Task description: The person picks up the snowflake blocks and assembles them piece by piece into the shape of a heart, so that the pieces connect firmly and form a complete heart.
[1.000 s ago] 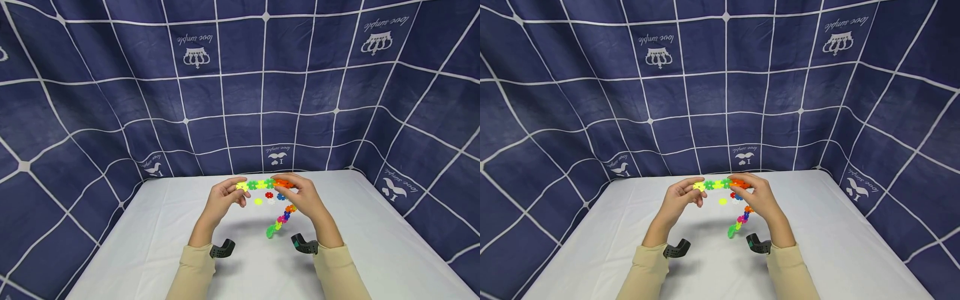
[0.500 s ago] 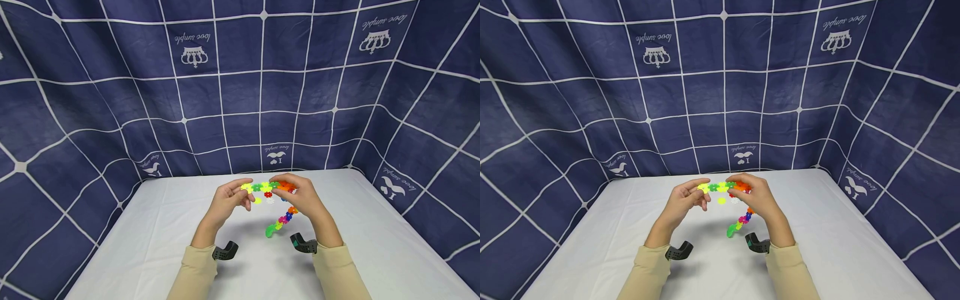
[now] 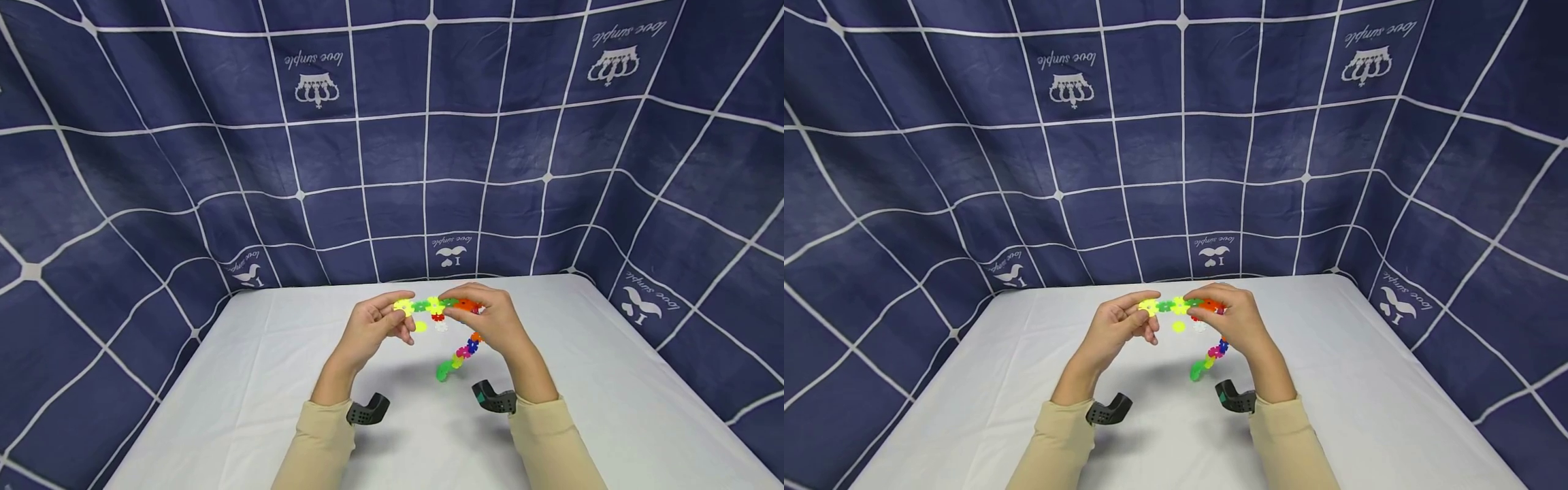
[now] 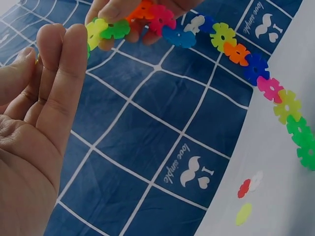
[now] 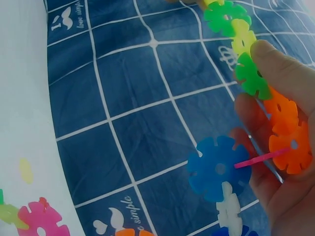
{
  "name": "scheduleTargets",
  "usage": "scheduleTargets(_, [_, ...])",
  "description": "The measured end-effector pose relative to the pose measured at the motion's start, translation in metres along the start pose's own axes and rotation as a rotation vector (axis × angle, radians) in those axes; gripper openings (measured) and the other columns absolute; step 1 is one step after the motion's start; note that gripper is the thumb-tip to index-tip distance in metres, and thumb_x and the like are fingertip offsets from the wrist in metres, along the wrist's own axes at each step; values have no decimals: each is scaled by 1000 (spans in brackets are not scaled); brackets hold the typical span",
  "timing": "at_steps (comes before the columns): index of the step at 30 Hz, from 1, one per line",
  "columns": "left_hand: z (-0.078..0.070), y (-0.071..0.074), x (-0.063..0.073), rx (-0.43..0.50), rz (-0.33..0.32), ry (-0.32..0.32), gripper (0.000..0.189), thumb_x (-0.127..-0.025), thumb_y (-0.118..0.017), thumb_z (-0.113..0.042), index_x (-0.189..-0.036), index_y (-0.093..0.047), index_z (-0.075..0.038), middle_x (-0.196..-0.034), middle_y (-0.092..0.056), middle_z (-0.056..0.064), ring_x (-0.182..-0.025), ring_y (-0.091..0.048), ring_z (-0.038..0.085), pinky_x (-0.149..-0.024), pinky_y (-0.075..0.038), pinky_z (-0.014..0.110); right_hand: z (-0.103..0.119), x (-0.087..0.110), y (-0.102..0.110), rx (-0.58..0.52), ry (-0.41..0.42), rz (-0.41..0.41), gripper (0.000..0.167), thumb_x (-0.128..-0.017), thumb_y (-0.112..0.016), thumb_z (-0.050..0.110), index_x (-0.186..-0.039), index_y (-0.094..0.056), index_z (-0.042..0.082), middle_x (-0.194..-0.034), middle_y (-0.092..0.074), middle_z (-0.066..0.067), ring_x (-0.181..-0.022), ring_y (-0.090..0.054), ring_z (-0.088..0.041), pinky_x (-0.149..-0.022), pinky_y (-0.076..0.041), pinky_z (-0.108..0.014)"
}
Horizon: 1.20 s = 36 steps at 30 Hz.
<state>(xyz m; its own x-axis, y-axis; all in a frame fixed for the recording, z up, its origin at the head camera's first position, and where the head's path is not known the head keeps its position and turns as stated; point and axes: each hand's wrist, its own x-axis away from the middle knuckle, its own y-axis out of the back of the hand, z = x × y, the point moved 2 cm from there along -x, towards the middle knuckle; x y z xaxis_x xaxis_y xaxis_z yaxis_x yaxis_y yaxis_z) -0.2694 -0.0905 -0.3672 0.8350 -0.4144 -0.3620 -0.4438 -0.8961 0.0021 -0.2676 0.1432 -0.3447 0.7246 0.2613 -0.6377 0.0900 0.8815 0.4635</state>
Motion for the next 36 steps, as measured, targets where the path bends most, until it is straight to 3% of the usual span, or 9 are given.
scheduleTargets(9, [-3,1,1,7,12,-19,37,-99,-52,1,-136,-54,4,-78,-68,2,-63,-66,11,-71,-63,41,1,-2,-2,-13,76,-19,25,-78,-83,4,-101,-79,12,-98,-76,-2,-95,-66,-9,-77,-57,-17])
scheduleTargets(21, [-3,2,0,39,15,-7,36,-99,-53,1,-135,-53,6,-78,-68,2,-64,-65,10,-72,-63,41,-1,-2,-4,8,68,-2,30,-75,-86,9,-104,-79,15,-98,-75,0,-95,-63,-8,-76,-56,-18])
scheduleTargets(31, [-3,2,0,41,19,-3,37,-100,-54,-1,-136,-52,6,-78,-68,1,-63,-64,9,-71,-63,40,-1,-1,-3,-8,50,5,28,-75,-87,9,-101,-79,15,-96,-75,1,-92,-66,-15,-74,-57,-20])
scheduleTargets(36, [-4,2,1,33,12,17,37,-100,-54,0,-137,-54,3,-74,-64,1,-60,-60,8,-69,-63,41,-1,-1,-5,-21,102,-14,27,-73,-88,7,-98,-79,12,-93,-75,-2,-88,-66,-10,-73,-57,-17])
